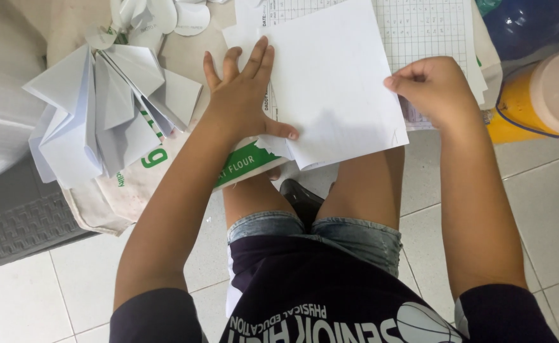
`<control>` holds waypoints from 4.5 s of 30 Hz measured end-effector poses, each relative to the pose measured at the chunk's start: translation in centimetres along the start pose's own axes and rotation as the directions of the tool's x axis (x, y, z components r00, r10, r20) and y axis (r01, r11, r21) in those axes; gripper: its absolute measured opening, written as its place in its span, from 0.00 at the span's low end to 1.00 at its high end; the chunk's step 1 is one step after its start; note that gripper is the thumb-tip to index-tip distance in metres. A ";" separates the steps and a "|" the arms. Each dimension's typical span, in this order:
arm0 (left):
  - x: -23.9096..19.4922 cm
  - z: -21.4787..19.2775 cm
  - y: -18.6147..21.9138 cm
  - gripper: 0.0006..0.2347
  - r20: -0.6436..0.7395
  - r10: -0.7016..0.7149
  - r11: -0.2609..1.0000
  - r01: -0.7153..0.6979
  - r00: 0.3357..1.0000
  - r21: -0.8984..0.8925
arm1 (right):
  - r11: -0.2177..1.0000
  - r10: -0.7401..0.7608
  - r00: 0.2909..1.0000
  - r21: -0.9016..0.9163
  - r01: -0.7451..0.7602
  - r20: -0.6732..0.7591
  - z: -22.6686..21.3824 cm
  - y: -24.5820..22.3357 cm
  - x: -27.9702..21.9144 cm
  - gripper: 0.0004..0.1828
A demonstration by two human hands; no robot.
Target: The person repeatedly folds white paper sheets by hand, aligning edges and creasing folds. They handle multiple sheets one at a time, placing folded pieces aside on a nearby surface.
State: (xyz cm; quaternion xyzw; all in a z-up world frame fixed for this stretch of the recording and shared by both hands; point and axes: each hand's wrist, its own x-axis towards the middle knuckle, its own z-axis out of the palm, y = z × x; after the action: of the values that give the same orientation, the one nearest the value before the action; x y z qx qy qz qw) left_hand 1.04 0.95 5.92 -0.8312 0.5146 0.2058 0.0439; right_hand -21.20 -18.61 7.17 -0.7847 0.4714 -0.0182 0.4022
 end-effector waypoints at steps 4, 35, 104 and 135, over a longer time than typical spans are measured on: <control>0.3 0.4 -0.4 0.66 -0.015 0.002 1.000 -0.002 1.000 0.028 | 1.000 0.002 1.000 -0.019 -0.001 0.011 0.1 2.0 -0.3 0.09; 2.3 1.6 -4.7 0.34 -0.312 0.048 0.975 -0.113 0.949 -0.192 | 0.997 -0.079 0.996 0.011 0.079 -0.040 0.8 3.9 -0.8 0.07; -0.6 1.6 -1.2 0.54 -0.205 0.115 0.993 -0.117 0.972 0.001 | 0.970 0.059 0.998 0.236 -0.049 -0.033 0.7 6.4 -2.2 0.08; -2.5 6.5 -1.6 0.16 -0.686 0.414 0.868 -0.486 0.598 0.100 | 0.973 0.013 0.996 0.231 0.008 -0.086 2.0 7.8 -2.9 0.07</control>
State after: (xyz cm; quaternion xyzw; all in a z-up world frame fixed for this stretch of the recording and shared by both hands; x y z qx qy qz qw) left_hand -0.47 5.63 0.70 -0.6907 0.6750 -0.0882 -0.2440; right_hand -27.67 -17.00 1.76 -0.7305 0.4841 -0.1067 0.4698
